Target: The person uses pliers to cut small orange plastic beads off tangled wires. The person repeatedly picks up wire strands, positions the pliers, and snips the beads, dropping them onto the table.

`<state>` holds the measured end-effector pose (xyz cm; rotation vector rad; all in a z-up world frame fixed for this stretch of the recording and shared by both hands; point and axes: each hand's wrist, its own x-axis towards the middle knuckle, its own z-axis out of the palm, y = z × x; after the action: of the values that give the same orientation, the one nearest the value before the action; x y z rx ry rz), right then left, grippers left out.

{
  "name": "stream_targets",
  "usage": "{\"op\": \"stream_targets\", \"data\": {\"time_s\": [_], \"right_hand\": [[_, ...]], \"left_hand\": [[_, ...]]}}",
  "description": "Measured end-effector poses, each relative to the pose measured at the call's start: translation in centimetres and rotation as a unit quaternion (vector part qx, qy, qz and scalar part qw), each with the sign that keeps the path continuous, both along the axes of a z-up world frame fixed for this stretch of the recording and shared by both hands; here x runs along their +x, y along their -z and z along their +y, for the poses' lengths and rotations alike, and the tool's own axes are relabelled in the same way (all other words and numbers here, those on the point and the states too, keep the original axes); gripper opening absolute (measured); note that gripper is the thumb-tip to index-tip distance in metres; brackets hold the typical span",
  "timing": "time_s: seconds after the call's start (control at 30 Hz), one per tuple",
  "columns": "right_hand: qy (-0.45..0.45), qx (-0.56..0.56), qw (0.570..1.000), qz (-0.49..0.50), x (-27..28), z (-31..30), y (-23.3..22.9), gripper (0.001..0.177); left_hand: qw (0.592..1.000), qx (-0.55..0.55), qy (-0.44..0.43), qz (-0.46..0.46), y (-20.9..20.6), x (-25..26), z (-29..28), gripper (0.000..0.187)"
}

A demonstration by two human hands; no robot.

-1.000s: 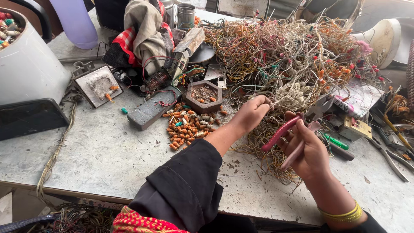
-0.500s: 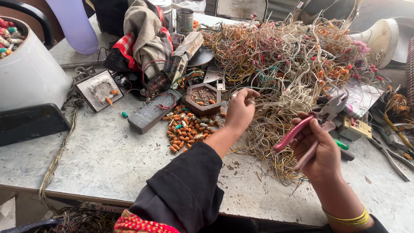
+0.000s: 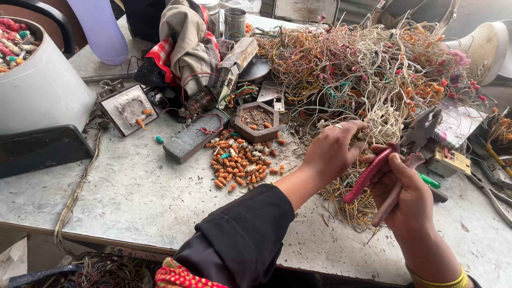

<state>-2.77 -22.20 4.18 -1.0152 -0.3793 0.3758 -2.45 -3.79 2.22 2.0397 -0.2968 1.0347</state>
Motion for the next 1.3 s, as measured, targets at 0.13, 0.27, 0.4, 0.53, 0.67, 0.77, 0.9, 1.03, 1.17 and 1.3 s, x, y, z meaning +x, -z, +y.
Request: {"op": "stream_targets", "data": {"time_s": [0.13, 0.27, 0.4, 0.53, 0.67, 0.77, 0.9, 1.03, 1.17, 1.3], "right_hand": [[0.03, -0.109, 0.994, -0.012, -0.4, 0.7, -0.7, 0.039], [0.071, -0.122, 0.989, -0.047, -0.9, 1.3, -0.7, 0.039], [0.101, -0.117, 0.986, -0.065, -1.5, 1.2, -0.5, 0.045], [0.047, -0.134, 0.973, -0.18, -1.8, 1.1, -0.5, 0.043], [-0.069, -0.138, 0.976, -0.153, -2.2, 1.8, -0.2, 0.051], [-0.142, -0.178, 0.969, -0.099, -2.6, 2.4, -0.3, 0.057], [-0.176, -0.17, 0.97, -0.003, -2.9, 3.2, 0.1, 0.061], [-0.186, -0.164, 0.968, 0.036, -2.4, 2.9, 0.1, 0.061], [-0.229, -0.146, 0.961, 0.049, -2.5, 2.5, 0.5, 0.06], [-0.252, -0.149, 0.955, 0.05, -2.4, 2.3, 0.9, 0.059]], "left_hand": [[1.0, -0.014, 0.005, 0.027, 0.5, 0.6, 0.7, 0.015], [1.0, -0.014, -0.024, 0.001, 0.4, 1.1, 2.2, 0.012], [0.998, 0.003, -0.062, -0.014, -0.2, 0.6, 3.9, 0.017], [0.994, 0.059, -0.077, -0.048, -1.3, -0.5, 5.0, 0.016], [0.999, -0.043, -0.018, 0.004, -2.3, -1.1, 5.0, 0.014], [0.956, -0.251, 0.102, 0.113, -2.9, -0.5, 5.1, 0.016], [0.803, -0.501, 0.275, 0.167, -2.6, 0.9, 5.2, 0.012], [0.767, -0.539, 0.292, 0.19, -1.5, 0.8, 5.1, 0.014], [0.792, -0.518, 0.287, 0.149, -1.9, 0.0, 5.1, 0.019], [0.806, -0.511, 0.272, 0.127, -2.6, -0.9, 5.9, 0.02]]}}
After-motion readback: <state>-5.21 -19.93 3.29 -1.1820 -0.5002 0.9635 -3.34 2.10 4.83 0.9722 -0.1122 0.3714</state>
